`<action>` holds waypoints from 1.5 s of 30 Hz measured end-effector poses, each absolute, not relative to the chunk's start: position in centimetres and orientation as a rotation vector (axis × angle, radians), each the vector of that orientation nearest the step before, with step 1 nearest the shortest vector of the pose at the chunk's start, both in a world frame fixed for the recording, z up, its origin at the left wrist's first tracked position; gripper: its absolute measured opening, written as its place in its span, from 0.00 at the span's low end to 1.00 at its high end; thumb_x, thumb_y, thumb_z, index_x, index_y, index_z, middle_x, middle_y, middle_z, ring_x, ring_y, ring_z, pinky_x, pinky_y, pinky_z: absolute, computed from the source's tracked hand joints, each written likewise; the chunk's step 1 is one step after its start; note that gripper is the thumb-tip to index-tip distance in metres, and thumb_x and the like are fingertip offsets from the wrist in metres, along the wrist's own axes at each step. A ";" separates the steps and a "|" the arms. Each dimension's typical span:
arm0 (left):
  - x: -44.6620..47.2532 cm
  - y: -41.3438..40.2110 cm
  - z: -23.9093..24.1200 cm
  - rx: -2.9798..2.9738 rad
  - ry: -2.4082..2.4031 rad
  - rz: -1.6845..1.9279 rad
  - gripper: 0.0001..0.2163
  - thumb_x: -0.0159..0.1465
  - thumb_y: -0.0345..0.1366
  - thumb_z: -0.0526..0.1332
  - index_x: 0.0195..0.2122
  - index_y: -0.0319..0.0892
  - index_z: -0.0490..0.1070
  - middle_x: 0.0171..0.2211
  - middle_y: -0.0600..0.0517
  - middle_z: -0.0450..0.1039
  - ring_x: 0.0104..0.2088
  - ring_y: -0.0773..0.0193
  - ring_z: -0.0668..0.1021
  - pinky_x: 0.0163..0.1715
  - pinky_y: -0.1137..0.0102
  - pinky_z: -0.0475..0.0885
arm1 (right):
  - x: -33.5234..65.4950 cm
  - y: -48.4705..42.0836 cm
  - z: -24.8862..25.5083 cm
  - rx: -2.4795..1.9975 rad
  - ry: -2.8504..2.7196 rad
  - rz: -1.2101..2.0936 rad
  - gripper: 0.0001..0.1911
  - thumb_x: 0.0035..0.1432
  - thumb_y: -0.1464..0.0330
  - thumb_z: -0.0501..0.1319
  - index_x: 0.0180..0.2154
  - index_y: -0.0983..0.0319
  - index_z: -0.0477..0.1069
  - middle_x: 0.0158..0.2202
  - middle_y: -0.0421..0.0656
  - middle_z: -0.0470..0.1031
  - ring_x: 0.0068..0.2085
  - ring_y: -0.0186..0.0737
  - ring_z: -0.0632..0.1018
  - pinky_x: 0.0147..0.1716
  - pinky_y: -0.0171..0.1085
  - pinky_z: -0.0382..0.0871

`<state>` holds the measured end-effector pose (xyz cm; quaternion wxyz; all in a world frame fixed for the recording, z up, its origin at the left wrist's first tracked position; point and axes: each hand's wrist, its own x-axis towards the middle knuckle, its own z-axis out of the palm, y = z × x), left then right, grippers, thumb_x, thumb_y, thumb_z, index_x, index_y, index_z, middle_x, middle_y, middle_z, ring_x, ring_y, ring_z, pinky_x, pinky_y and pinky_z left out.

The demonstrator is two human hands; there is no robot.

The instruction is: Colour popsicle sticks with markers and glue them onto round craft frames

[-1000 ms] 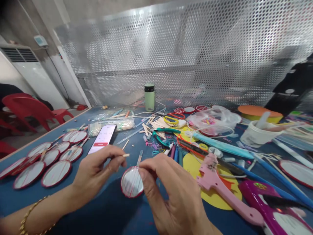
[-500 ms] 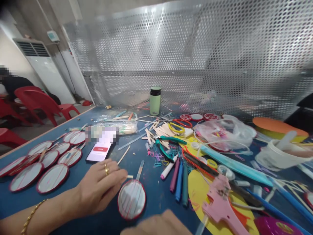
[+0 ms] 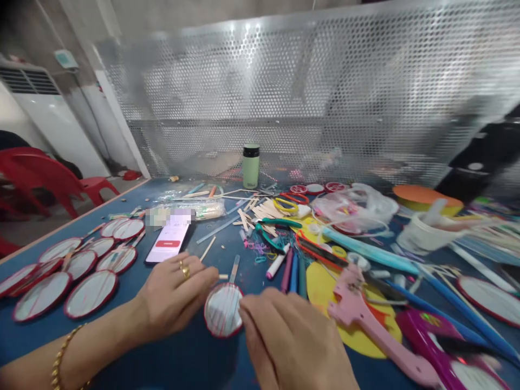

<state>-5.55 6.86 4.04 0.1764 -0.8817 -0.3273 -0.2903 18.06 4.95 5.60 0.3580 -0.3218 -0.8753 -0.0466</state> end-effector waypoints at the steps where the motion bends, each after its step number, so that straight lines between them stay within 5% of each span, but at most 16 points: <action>1: -5.5 6.8 4.2 -2.489 -0.947 -0.846 0.07 0.67 0.25 0.53 0.37 0.37 0.70 0.25 0.51 0.68 0.27 0.62 0.68 0.28 0.66 0.61 | 17.9 5.2 5.8 -0.816 -2.262 -0.133 0.12 0.69 0.70 0.52 0.39 0.61 0.74 0.30 0.42 0.77 0.30 0.37 0.77 0.32 0.35 0.70; 9: -6.0 7.4 4.2 -2.550 -1.106 -1.158 0.08 0.71 0.30 0.53 0.38 0.39 0.71 0.32 0.50 0.72 0.35 0.62 0.73 0.37 0.66 0.65 | 17.2 5.5 5.2 -0.851 -2.457 -0.120 0.11 0.70 0.72 0.52 0.40 0.63 0.72 0.33 0.43 0.73 0.34 0.37 0.74 0.34 0.35 0.63; 20: -6.1 7.7 4.3 -2.673 -1.398 -1.319 0.07 0.69 0.31 0.56 0.36 0.42 0.72 0.31 0.55 0.73 0.32 0.67 0.71 0.35 0.70 0.64 | 17.6 5.3 3.0 -0.935 -2.726 -0.072 0.07 0.68 0.74 0.55 0.36 0.60 0.67 0.33 0.38 0.68 0.29 0.35 0.66 0.28 0.39 0.48; 33: -6.1 8.9 4.0 -2.738 -1.996 -1.457 0.09 0.64 0.39 0.57 0.32 0.42 0.72 0.20 0.57 0.68 0.23 0.66 0.71 0.26 0.71 0.63 | 17.2 4.9 3.8 -0.877 -2.816 -0.005 0.07 0.67 0.77 0.56 0.36 0.60 0.66 0.36 0.39 0.70 0.30 0.36 0.64 0.29 0.38 0.49; 45: -6.2 9.7 3.1 -2.695 -1.974 -1.406 0.08 0.62 0.37 0.57 0.29 0.41 0.72 0.21 0.56 0.69 0.21 0.67 0.71 0.24 0.72 0.64 | 16.9 3.9 4.1 -0.749 -2.809 -0.106 0.10 0.63 0.81 0.57 0.34 0.60 0.66 0.34 0.37 0.70 0.29 0.36 0.62 0.28 0.38 0.47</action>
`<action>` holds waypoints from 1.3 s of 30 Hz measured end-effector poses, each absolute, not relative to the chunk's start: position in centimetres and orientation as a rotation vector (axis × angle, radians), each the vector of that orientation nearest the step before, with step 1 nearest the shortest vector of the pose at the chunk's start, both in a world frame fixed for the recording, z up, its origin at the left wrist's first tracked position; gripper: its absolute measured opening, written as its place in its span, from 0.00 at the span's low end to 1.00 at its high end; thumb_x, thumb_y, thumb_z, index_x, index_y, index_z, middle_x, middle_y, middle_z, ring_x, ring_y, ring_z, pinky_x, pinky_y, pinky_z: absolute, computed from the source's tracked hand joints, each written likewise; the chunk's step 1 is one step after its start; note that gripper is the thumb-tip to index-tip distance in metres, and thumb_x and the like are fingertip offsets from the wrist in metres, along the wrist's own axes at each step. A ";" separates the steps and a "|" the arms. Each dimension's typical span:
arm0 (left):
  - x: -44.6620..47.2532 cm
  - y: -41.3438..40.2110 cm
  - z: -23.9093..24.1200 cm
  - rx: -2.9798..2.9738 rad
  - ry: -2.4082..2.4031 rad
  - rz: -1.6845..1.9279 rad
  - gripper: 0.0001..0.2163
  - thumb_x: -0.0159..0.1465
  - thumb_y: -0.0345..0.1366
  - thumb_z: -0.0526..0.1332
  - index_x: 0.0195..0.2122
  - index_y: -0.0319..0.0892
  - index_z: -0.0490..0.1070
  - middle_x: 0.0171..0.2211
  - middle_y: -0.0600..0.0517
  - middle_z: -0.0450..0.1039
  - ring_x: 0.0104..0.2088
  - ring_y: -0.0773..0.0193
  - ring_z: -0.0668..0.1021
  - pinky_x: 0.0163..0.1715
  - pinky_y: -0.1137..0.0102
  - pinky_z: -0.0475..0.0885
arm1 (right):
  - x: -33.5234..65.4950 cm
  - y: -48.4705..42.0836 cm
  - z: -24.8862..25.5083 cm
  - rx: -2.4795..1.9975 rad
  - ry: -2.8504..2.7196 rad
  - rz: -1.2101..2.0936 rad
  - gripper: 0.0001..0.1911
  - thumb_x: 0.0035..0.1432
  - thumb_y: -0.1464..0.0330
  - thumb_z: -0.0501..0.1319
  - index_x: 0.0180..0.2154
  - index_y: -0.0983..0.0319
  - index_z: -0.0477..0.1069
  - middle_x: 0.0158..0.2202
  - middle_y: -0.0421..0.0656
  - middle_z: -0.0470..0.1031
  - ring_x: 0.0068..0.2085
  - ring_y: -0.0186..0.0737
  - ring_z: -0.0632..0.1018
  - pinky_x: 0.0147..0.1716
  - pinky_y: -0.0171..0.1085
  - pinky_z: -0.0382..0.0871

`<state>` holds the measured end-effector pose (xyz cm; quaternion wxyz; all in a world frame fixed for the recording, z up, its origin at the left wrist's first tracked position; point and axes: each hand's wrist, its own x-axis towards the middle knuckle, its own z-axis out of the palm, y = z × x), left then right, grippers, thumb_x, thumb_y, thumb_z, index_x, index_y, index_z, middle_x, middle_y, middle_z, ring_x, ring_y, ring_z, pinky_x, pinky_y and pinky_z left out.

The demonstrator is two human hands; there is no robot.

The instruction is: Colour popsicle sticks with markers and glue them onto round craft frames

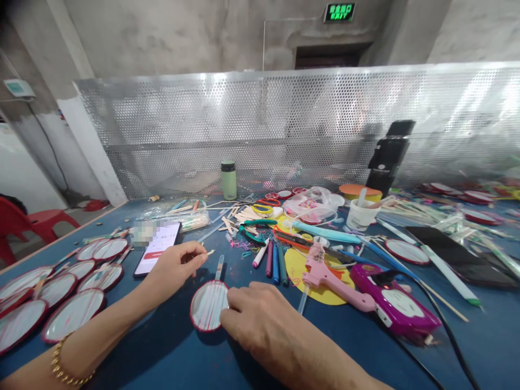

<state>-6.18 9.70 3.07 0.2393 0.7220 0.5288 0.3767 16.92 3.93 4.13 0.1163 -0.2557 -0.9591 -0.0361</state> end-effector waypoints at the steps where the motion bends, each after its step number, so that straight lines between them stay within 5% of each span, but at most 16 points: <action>1: -6.2 9.8 3.0 1.999 1.446 1.032 0.08 0.62 0.36 0.57 0.29 0.41 0.72 0.21 0.56 0.69 0.22 0.67 0.71 0.24 0.72 0.64 | 16.9 3.8 4.3 -0.743 -2.810 -0.101 0.10 0.63 0.81 0.57 0.34 0.60 0.65 0.34 0.38 0.70 0.29 0.36 0.63 0.28 0.38 0.47; 17: -6.1 10.3 2.3 1.727 1.363 0.906 0.10 0.63 0.40 0.57 0.29 0.40 0.68 0.25 0.53 0.73 0.19 0.68 0.74 0.16 0.74 0.64 | 17.4 3.3 4.3 -0.747 -2.798 -0.089 0.08 0.62 0.79 0.60 0.36 0.60 0.66 0.36 0.38 0.71 0.31 0.36 0.64 0.28 0.39 0.48; 25: -6.3 10.2 1.8 2.398 1.708 0.748 0.08 0.65 0.32 0.57 0.32 0.42 0.75 0.32 0.50 0.77 0.35 0.59 0.78 0.34 0.67 0.68 | 17.5 3.8 3.6 -0.796 -2.726 -0.153 0.09 0.60 0.79 0.61 0.36 0.60 0.67 0.35 0.39 0.71 0.31 0.37 0.66 0.28 0.39 0.50; 34: -4.4 10.0 2.5 2.682 1.753 0.380 0.11 0.69 0.33 0.55 0.37 0.43 0.78 0.36 0.48 0.76 0.37 0.58 0.79 0.37 0.68 0.72 | 17.6 3.4 3.7 -0.794 -2.749 -0.170 0.11 0.59 0.80 0.61 0.37 0.59 0.65 0.36 0.39 0.70 0.32 0.38 0.66 0.28 0.39 0.49; 39: -5.0 9.5 2.9 2.500 1.661 0.728 0.11 0.69 0.32 0.54 0.43 0.42 0.76 0.40 0.47 0.79 0.42 0.57 0.79 0.43 0.65 0.71 | 17.8 4.0 2.9 -0.774 -2.723 -0.291 0.11 0.58 0.80 0.61 0.36 0.59 0.64 0.34 0.39 0.69 0.31 0.38 0.65 0.29 0.39 0.49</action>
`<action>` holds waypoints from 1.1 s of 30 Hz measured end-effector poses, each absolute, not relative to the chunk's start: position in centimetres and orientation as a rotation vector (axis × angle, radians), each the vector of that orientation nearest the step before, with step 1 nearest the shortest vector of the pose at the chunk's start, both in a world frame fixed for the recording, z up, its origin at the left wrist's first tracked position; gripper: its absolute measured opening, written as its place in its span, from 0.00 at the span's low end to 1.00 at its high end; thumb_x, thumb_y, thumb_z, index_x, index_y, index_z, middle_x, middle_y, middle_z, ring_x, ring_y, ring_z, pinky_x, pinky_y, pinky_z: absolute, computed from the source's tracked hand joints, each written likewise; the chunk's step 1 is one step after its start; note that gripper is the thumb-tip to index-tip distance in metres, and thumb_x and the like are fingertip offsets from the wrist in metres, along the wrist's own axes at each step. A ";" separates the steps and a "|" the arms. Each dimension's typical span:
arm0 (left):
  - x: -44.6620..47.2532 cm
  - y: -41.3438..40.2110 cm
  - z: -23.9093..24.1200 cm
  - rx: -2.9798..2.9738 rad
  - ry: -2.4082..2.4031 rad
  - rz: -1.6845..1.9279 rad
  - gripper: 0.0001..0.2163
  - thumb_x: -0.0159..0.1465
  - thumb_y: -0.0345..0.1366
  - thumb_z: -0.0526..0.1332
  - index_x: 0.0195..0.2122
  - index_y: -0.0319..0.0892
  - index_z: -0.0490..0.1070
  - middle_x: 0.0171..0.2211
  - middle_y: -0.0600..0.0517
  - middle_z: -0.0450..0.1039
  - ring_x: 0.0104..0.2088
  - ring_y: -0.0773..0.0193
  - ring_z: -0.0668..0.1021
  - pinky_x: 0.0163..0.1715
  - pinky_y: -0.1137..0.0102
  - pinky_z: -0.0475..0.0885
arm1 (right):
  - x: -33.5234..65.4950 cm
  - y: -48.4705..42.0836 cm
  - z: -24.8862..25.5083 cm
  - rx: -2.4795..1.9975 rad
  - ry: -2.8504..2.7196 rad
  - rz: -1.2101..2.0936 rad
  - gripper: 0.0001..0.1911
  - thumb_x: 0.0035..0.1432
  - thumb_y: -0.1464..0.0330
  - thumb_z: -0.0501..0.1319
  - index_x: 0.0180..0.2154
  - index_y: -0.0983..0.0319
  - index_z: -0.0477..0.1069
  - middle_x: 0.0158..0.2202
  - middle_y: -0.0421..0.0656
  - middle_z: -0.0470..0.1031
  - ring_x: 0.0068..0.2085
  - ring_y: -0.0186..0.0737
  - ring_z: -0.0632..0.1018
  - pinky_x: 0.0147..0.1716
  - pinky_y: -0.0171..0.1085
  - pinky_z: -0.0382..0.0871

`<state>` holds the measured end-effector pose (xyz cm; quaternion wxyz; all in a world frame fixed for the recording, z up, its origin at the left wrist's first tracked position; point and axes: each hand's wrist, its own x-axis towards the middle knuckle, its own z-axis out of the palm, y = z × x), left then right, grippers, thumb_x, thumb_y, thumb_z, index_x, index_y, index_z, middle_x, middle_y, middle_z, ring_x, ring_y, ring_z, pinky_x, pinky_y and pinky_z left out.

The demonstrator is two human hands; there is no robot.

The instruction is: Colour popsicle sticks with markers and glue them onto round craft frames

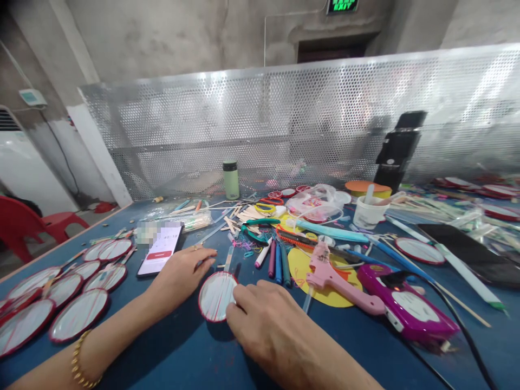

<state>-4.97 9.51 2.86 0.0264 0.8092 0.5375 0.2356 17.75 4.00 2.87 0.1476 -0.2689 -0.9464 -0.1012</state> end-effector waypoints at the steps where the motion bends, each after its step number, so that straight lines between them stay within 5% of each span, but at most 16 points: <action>1: -5.1 9.2 3.0 2.423 1.633 0.803 0.10 0.69 0.34 0.54 0.42 0.42 0.76 0.40 0.48 0.79 0.40 0.58 0.80 0.42 0.65 0.71 | 17.8 4.1 2.7 -0.771 -2.707 -0.331 0.11 0.58 0.80 0.61 0.36 0.60 0.64 0.34 0.38 0.69 0.30 0.38 0.65 0.29 0.39 0.50; 6: -5.3 7.3 2.8 2.158 1.545 0.845 0.20 0.64 0.51 0.59 0.49 0.40 0.70 0.36 0.47 0.79 0.27 0.61 0.78 0.27 0.68 0.70 | 17.9 4.6 2.4 -0.857 -2.630 -0.476 0.11 0.57 0.78 0.62 0.38 0.60 0.65 0.35 0.40 0.69 0.32 0.39 0.67 0.31 0.40 0.52; 13: -3.9 6.5 1.1 2.261 1.412 0.978 0.36 0.50 0.46 0.73 0.58 0.44 0.61 0.50 0.41 0.74 0.45 0.50 0.79 0.39 0.59 0.75 | 17.4 4.7 2.5 -0.882 -2.554 -0.613 0.08 0.58 0.75 0.62 0.35 0.59 0.63 0.33 0.40 0.69 0.31 0.40 0.64 0.31 0.41 0.49; 18: -3.3 6.4 1.3 2.226 1.470 0.928 0.33 0.54 0.39 0.70 0.58 0.44 0.58 0.56 0.40 0.68 0.55 0.47 0.74 0.52 0.53 0.71 | 17.2 4.7 2.3 -0.844 -2.563 -0.626 0.05 0.60 0.74 0.59 0.36 0.59 0.64 0.33 0.40 0.69 0.31 0.41 0.65 0.33 0.41 0.51; 26: -3.2 6.1 1.5 2.242 1.445 0.969 0.27 0.56 0.36 0.67 0.55 0.45 0.60 0.52 0.43 0.71 0.51 0.49 0.76 0.49 0.55 0.73 | 17.3 4.8 2.4 -0.790 -2.559 -0.538 0.04 0.63 0.74 0.56 0.36 0.60 0.67 0.33 0.41 0.71 0.31 0.41 0.68 0.32 0.41 0.58; 30: -3.0 5.8 2.3 2.203 1.434 1.063 0.27 0.56 0.37 0.66 0.56 0.45 0.60 0.52 0.44 0.71 0.50 0.51 0.76 0.49 0.56 0.73 | 17.5 4.3 3.7 -0.790 -2.307 -0.332 0.09 0.68 0.71 0.53 0.46 0.59 0.70 0.36 0.42 0.76 0.34 0.37 0.74 0.35 0.37 0.65; 33: -2.7 5.4 3.1 2.186 1.396 1.179 0.27 0.55 0.35 0.65 0.55 0.44 0.60 0.51 0.45 0.71 0.50 0.52 0.76 0.50 0.57 0.73 | 17.7 4.0 5.0 -0.932 -1.936 -0.041 0.07 0.67 0.66 0.56 0.43 0.58 0.72 0.34 0.41 0.76 0.33 0.35 0.76 0.33 0.33 0.69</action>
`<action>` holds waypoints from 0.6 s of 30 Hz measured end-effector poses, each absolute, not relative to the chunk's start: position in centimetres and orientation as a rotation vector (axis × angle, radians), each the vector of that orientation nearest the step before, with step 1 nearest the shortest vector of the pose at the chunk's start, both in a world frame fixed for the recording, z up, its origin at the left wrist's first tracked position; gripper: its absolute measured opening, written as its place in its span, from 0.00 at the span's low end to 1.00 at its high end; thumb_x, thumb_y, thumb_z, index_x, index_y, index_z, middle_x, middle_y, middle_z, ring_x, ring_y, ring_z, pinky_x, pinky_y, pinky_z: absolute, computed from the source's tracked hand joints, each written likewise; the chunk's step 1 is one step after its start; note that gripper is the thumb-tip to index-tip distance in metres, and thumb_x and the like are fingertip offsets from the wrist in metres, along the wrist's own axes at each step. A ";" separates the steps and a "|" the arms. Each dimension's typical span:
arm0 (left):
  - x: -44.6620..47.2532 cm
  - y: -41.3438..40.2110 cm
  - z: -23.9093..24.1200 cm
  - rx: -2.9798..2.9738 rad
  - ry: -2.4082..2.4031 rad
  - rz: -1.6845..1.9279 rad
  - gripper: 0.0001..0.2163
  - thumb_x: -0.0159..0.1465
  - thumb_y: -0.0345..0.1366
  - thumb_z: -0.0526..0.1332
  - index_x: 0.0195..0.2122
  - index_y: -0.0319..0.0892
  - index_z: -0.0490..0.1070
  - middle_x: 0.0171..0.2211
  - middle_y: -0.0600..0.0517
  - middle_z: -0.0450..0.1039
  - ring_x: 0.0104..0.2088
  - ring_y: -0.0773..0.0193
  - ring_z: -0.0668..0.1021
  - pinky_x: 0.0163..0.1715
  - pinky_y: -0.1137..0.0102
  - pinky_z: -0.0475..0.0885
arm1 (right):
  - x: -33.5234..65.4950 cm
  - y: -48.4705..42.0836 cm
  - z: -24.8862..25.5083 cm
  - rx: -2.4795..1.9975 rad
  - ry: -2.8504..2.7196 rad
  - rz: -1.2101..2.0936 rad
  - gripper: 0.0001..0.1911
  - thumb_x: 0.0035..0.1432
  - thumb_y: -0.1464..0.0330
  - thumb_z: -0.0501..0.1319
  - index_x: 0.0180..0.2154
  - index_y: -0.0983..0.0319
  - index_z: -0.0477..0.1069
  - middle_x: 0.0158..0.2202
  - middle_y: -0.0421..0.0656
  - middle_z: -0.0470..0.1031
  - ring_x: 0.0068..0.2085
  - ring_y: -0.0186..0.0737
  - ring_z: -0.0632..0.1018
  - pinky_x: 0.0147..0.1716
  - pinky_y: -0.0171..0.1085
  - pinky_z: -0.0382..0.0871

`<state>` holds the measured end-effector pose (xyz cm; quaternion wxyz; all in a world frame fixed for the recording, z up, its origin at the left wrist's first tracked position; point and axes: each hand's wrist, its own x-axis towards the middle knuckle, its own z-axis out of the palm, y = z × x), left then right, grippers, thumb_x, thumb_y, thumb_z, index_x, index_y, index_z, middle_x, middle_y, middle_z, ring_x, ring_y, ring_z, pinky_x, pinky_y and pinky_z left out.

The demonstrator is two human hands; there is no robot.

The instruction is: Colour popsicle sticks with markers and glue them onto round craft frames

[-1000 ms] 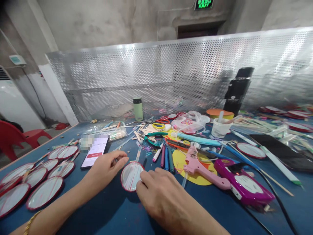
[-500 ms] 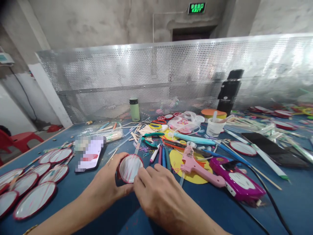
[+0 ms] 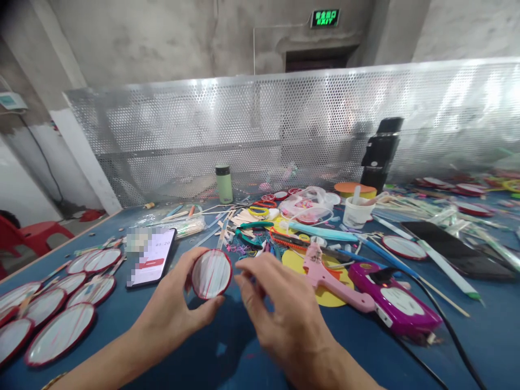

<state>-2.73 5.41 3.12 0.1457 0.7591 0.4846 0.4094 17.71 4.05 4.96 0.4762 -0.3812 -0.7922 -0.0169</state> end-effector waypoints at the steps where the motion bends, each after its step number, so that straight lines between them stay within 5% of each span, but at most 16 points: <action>1: -2.7 5.2 3.3 2.191 1.363 1.230 0.27 0.55 0.34 0.65 0.55 0.44 0.59 0.51 0.45 0.71 0.50 0.52 0.76 0.50 0.57 0.73 | 17.8 4.1 5.3 -0.979 -1.835 0.107 0.06 0.66 0.65 0.58 0.42 0.58 0.72 0.33 0.40 0.76 0.32 0.35 0.76 0.32 0.33 0.70; 5: -2.6 4.3 3.5 2.280 1.114 1.392 0.31 0.55 0.36 0.67 0.58 0.48 0.57 0.53 0.46 0.67 0.53 0.52 0.73 0.54 0.56 0.70 | 17.7 4.4 5.5 -0.995 -1.633 0.837 0.15 0.64 0.56 0.59 0.47 0.58 0.72 0.42 0.44 0.78 0.41 0.40 0.79 0.39 0.35 0.74; 9: -2.8 3.7 3.3 2.305 0.848 1.375 0.36 0.55 0.48 0.69 0.63 0.53 0.57 0.59 0.46 0.60 0.61 0.47 0.64 0.61 0.50 0.62 | 17.0 4.1 5.0 -0.866 -1.494 1.445 0.18 0.66 0.55 0.57 0.52 0.56 0.72 0.46 0.43 0.78 0.45 0.43 0.78 0.44 0.38 0.72; 13: -2.9 4.2 3.1 2.028 0.704 1.229 0.36 0.54 0.59 0.67 0.62 0.55 0.61 0.63 0.47 0.55 0.64 0.43 0.60 0.63 0.49 0.58 | 16.2 3.8 4.9 -0.696 -1.387 1.727 0.16 0.65 0.57 0.59 0.51 0.53 0.74 0.44 0.42 0.79 0.46 0.45 0.79 0.43 0.38 0.72; 18: -3.1 5.1 2.4 1.705 0.552 1.088 0.37 0.54 0.57 0.69 0.63 0.53 0.63 0.60 0.46 0.61 0.62 0.42 0.63 0.62 0.50 0.58 | 15.9 4.4 4.8 -0.546 -1.325 1.783 0.14 0.65 0.61 0.61 0.49 0.58 0.76 0.40 0.45 0.79 0.39 0.39 0.79 0.41 0.37 0.72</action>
